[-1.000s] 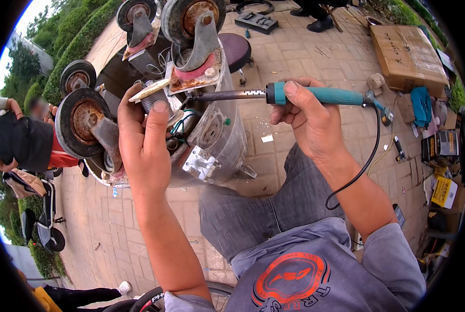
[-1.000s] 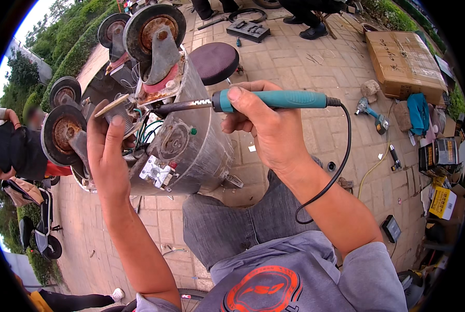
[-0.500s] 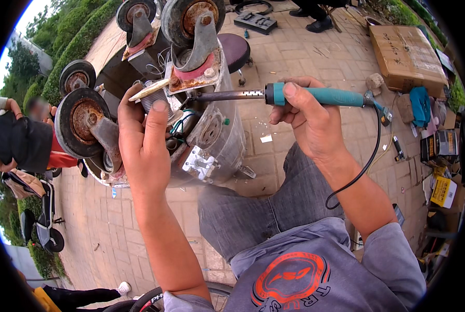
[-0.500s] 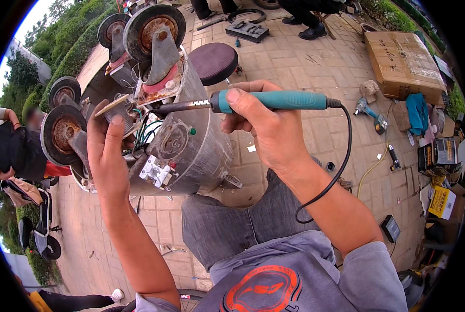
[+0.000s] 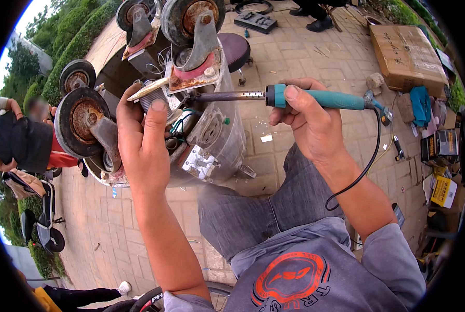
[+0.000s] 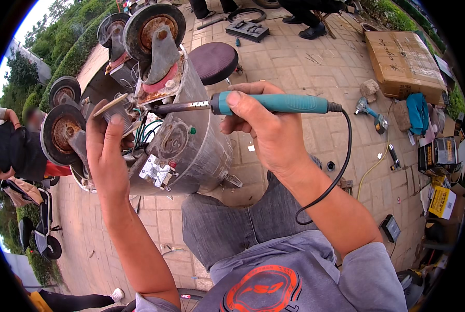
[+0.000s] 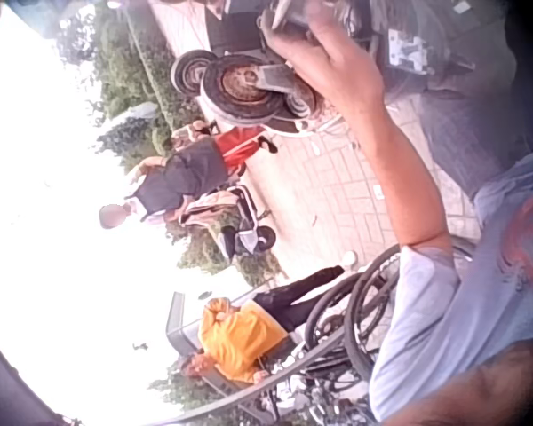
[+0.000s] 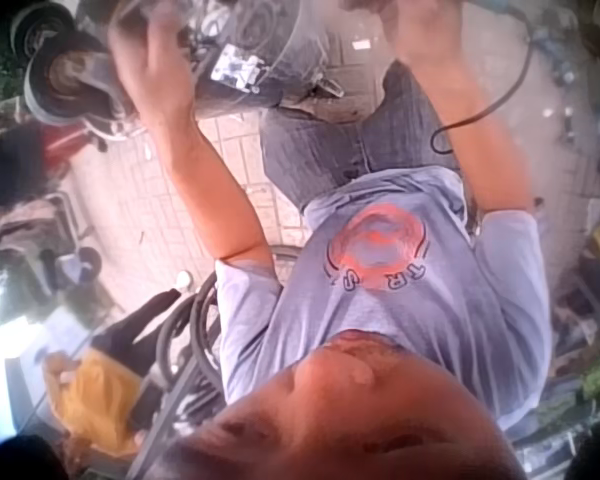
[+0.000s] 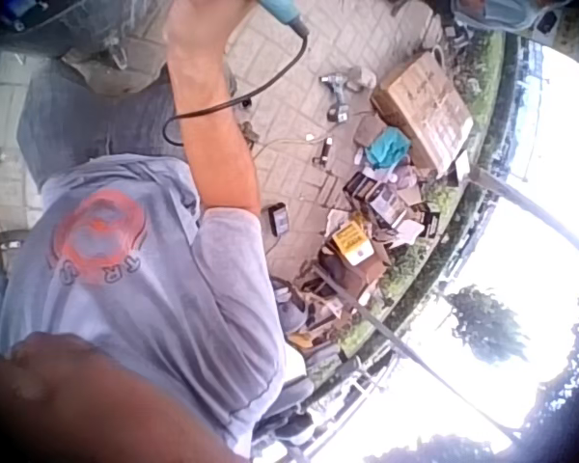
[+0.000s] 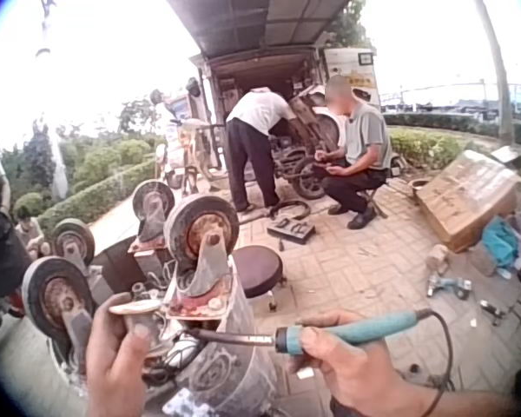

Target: The person uses a soldering iron to attach solder to wires on a metal cart with wheels. They also use pliers to strip wire insulation and a wrench to tighten a bolt on the cart.

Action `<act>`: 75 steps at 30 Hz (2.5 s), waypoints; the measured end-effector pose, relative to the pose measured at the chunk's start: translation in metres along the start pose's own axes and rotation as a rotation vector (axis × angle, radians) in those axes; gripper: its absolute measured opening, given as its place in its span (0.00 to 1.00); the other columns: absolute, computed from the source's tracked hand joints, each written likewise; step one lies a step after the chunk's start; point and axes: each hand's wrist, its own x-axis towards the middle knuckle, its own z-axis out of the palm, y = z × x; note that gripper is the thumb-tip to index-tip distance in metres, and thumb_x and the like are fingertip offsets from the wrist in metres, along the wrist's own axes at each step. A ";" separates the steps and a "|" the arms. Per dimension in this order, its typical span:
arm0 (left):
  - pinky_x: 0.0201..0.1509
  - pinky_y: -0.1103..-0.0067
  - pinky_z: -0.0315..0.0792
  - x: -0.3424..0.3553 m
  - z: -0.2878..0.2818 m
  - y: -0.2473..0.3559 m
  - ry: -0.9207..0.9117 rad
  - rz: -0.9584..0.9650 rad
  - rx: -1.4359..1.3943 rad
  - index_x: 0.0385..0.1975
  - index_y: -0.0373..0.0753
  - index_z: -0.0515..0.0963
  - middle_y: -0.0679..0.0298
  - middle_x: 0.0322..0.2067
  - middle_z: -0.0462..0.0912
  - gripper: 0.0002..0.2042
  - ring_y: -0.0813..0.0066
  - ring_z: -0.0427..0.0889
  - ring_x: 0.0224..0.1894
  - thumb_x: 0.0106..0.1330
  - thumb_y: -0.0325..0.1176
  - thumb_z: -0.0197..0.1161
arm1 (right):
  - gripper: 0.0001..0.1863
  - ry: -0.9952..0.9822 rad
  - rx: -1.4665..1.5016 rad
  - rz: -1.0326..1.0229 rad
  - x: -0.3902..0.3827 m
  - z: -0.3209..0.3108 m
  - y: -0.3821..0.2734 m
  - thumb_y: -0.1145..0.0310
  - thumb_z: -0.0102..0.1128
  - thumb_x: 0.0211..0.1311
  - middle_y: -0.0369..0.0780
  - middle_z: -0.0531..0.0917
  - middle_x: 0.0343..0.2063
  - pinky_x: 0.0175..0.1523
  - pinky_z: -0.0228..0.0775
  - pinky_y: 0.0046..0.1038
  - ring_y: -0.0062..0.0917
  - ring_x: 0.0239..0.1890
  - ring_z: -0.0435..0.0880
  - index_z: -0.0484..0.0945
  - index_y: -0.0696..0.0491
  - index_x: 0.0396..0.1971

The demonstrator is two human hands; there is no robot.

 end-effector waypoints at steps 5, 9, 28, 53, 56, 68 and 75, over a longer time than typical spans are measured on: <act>0.34 0.86 0.68 0.000 -0.001 -0.002 0.020 -0.020 0.057 0.58 0.36 0.70 0.67 0.43 0.77 0.19 0.85 0.73 0.38 0.70 0.35 0.57 | 0.15 0.001 -0.017 0.008 -0.001 0.000 -0.001 0.65 0.60 0.62 0.43 0.81 0.30 0.34 0.78 0.30 0.27 0.28 0.82 0.74 0.61 0.41; 0.34 0.86 0.68 0.000 0.002 -0.004 0.044 0.012 0.003 0.57 0.36 0.71 0.68 0.43 0.77 0.18 0.85 0.73 0.37 0.70 0.35 0.57 | 0.16 0.004 -0.025 0.012 -0.001 0.001 -0.002 0.65 0.60 0.61 0.43 0.81 0.30 0.34 0.78 0.29 0.27 0.28 0.82 0.74 0.61 0.42; 0.46 0.86 0.67 0.000 0.001 -0.001 -0.002 -0.003 -0.087 0.59 0.29 0.63 0.61 0.46 0.75 0.20 0.82 0.71 0.43 0.71 0.30 0.56 | 0.18 0.033 0.027 -0.002 -0.001 0.002 -0.002 0.66 0.65 0.59 0.43 0.82 0.29 0.31 0.76 0.25 0.26 0.26 0.83 0.74 0.64 0.40; 0.48 0.84 0.69 0.000 0.001 0.000 -0.008 0.015 -0.044 0.59 0.28 0.62 0.59 0.46 0.75 0.20 0.81 0.72 0.44 0.72 0.30 0.55 | 0.16 0.006 -0.026 0.012 -0.002 0.002 -0.003 0.64 0.60 0.62 0.43 0.82 0.31 0.35 0.77 0.29 0.27 0.28 0.82 0.74 0.61 0.42; 0.48 0.84 0.69 0.000 0.000 -0.001 0.006 0.012 -0.052 0.59 0.28 0.62 0.59 0.46 0.75 0.20 0.81 0.72 0.44 0.72 0.30 0.54 | 0.16 0.004 -0.024 0.013 -0.001 0.002 -0.002 0.64 0.60 0.62 0.43 0.81 0.31 0.35 0.78 0.30 0.27 0.28 0.82 0.73 0.61 0.42; 0.46 0.86 0.69 0.001 0.001 -0.001 -0.001 -0.016 -0.031 0.58 0.28 0.63 0.60 0.46 0.75 0.20 0.81 0.72 0.43 0.71 0.31 0.56 | 0.17 0.044 0.044 0.010 0.000 0.006 -0.002 0.66 0.64 0.59 0.43 0.82 0.30 0.32 0.78 0.26 0.26 0.26 0.83 0.74 0.64 0.39; 0.45 0.86 0.69 0.002 0.002 -0.002 0.003 -0.019 -0.018 0.59 0.28 0.63 0.60 0.46 0.75 0.20 0.82 0.71 0.42 0.71 0.31 0.56 | 0.17 0.043 0.047 0.019 0.000 0.006 -0.001 0.66 0.64 0.59 0.43 0.82 0.30 0.33 0.79 0.26 0.26 0.26 0.83 0.74 0.64 0.39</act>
